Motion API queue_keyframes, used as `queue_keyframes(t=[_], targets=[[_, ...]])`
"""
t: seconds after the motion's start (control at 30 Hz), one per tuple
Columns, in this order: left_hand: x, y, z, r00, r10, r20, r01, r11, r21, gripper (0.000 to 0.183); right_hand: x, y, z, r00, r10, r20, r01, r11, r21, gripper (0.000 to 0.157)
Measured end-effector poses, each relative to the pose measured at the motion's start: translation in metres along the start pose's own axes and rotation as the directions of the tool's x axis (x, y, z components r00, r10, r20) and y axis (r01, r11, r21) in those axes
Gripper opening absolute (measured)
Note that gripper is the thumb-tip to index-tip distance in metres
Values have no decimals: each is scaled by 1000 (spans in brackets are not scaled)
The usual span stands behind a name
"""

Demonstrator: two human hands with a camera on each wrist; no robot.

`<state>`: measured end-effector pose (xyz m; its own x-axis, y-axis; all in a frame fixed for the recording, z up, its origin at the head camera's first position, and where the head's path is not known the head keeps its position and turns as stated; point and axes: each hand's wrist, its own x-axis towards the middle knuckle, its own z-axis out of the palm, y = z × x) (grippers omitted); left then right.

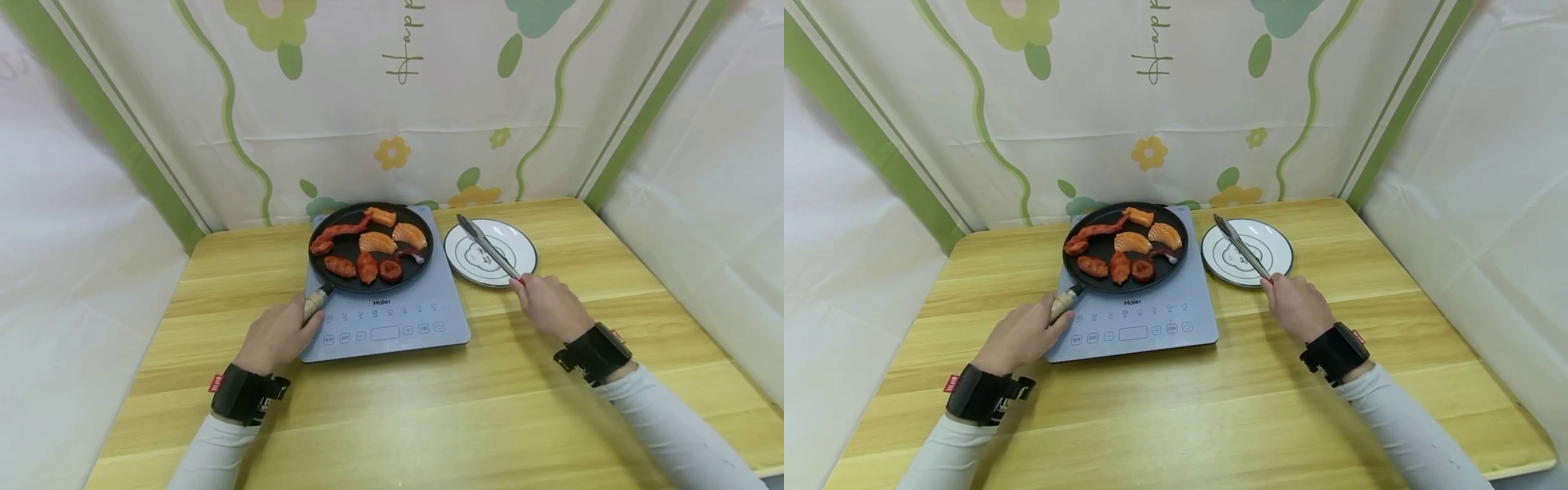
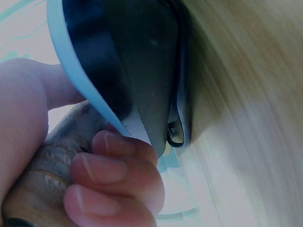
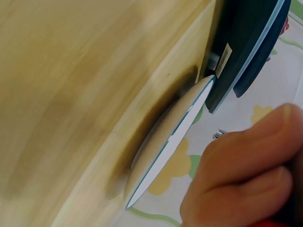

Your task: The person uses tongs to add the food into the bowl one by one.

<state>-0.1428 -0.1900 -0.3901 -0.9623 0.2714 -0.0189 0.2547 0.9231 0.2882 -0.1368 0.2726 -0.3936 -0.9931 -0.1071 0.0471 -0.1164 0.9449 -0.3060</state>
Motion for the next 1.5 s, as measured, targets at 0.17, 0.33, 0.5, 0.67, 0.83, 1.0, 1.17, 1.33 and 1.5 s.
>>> queue_keyframes(t=[0.17,0.33,0.5,0.67,0.83,1.0,1.17,1.33,1.5], targets=[[1,0,0,1000,5,-5,-5,1000,5,68,0,4,1,1000,19,8,-19,1000,-3,39],[1,0,0,1000,5,-5,-5,1000,4,68,0,7,4,1000,22,5,-22,1000,-1,40],[0,0,0,1000,0,3,0,1000,-2,66,2,11,8,1000,26,-5,-26,1000,-9,38],[-1,0,1,1000,-4,9,5,1000,-10,60,5,15,10,999,33,-8,-33,999,-15,38],[-1,1,0,1000,-9,16,9,1000,-15,59,7,20,11,999,50,1,-50,998,-27,40],[0,1,0,1000,-11,16,11,1000,-11,63,9,23,11,998,58,12,-57,998,-26,40],[0,1,0,1000,-13,18,14,1000,-21,61,10,25,14,996,87,37,-86,996,-12,44],[0,1,0,1000,-10,19,11,1000,-19,60,12,28,15,991,115,63,-115,993,-1,48],[0,1,0,1000,-3,11,3,1000,-12,62,15,31,13,991,121,64,-120,993,-7,50]])
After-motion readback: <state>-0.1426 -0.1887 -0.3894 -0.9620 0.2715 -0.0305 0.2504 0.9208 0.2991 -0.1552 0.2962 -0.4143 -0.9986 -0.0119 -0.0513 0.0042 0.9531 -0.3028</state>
